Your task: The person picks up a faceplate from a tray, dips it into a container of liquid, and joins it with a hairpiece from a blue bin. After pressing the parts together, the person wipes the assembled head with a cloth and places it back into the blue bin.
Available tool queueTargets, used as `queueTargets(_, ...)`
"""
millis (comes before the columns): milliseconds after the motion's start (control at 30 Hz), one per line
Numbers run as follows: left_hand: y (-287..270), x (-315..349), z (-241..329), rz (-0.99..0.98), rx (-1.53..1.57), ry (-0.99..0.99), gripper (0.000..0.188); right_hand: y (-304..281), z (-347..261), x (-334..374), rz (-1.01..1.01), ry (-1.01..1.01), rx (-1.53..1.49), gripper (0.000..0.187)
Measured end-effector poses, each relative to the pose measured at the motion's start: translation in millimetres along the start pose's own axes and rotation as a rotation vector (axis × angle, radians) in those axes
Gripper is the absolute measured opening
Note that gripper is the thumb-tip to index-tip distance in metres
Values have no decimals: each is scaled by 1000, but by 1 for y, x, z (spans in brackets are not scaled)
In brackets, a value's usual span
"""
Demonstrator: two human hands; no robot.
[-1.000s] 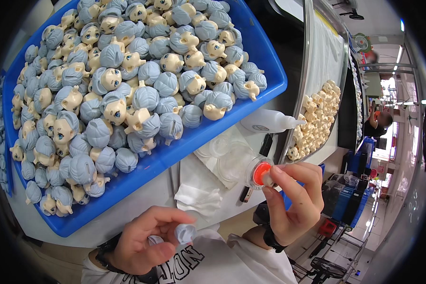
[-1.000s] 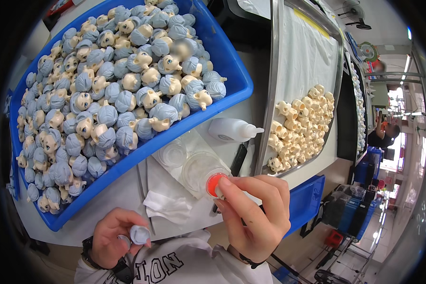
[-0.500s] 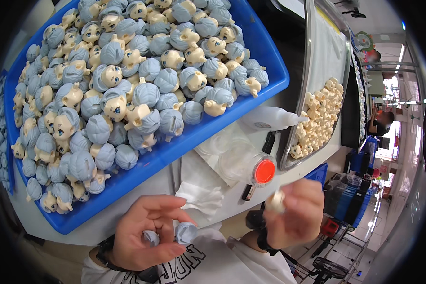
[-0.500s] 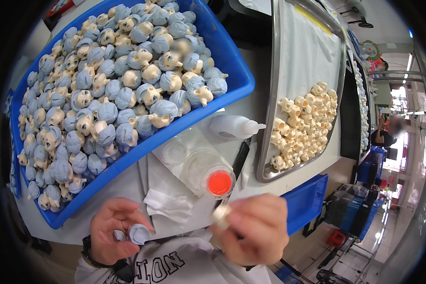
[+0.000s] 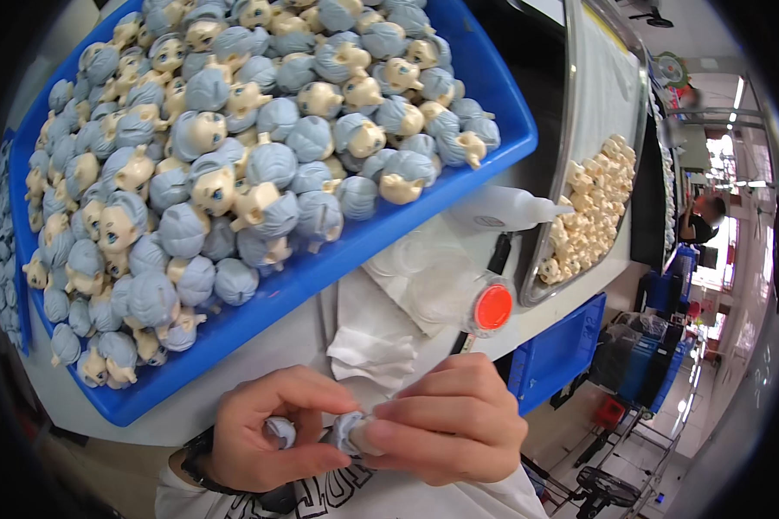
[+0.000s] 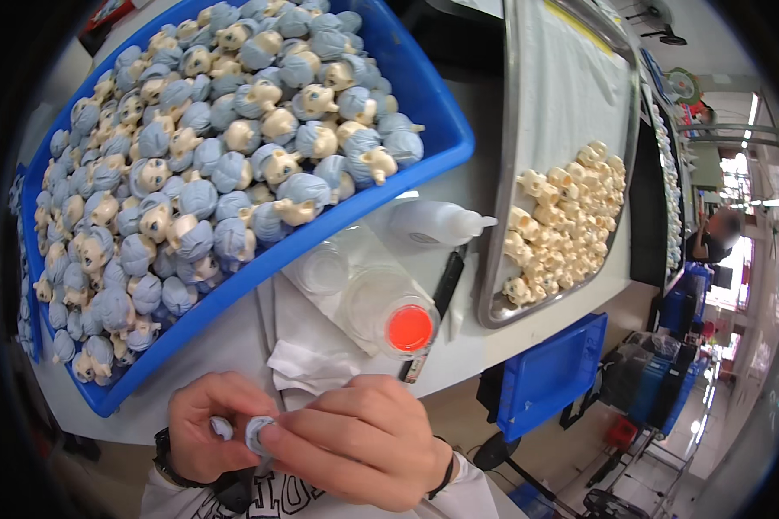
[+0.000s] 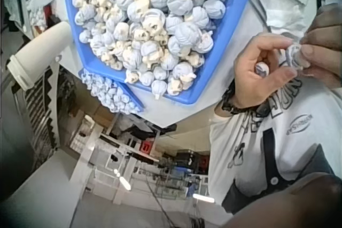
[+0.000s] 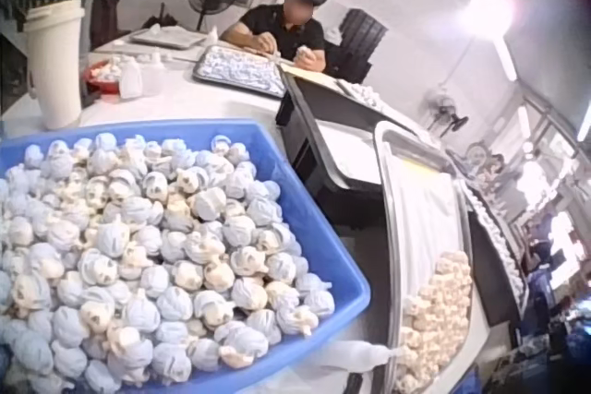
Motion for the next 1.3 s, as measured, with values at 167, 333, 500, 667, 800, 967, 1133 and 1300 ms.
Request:
queueTargets(167, 0, 4, -5, 105, 151, -169, 61, 3, 0, 0, -97, 21, -80, 30)
queueTargets(333, -3, 9, -8, 152, 118, -171, 72, 13, -4, 2, -102, 16, 19, 33)
queueTargets(500, 1, 5, -8, 131, 122, -211, 77, 17, -7, 10, -137, 27, 71, 32)
queueTargets(667, -3, 9, -15, 88, -238, -232, 65, 10, -8, 8, -45, -34, 108, 31)
queueTargets(800, 3, 11, -15, 67, -61, -234, 56, 8, -12, 1, -102, -49, 51, 40)
queueTargets(967, -26, 30, -3, 152, -736, -44, 60, -22, -3, 10, 196, -10, -83, 34)
queueTargets(1133, -3, -3, 24, 146, 598, 267, 62, -110, 58, 47, 589, 631, 629, 18)
queueTargets(1300, -6, -2, 7, 151, 403, 187, 39, -124, 104, 64, 404, 809, 672, 29)
Point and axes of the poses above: each hand's wrist, its own x-axis away from the middle knuckle, its own y-axis out of the palm, z = x × y, the point moved 7 cm from there along -x, towards the middle knuckle, and after that the axes turned 5 degrees about y, right-handed, at the moved point
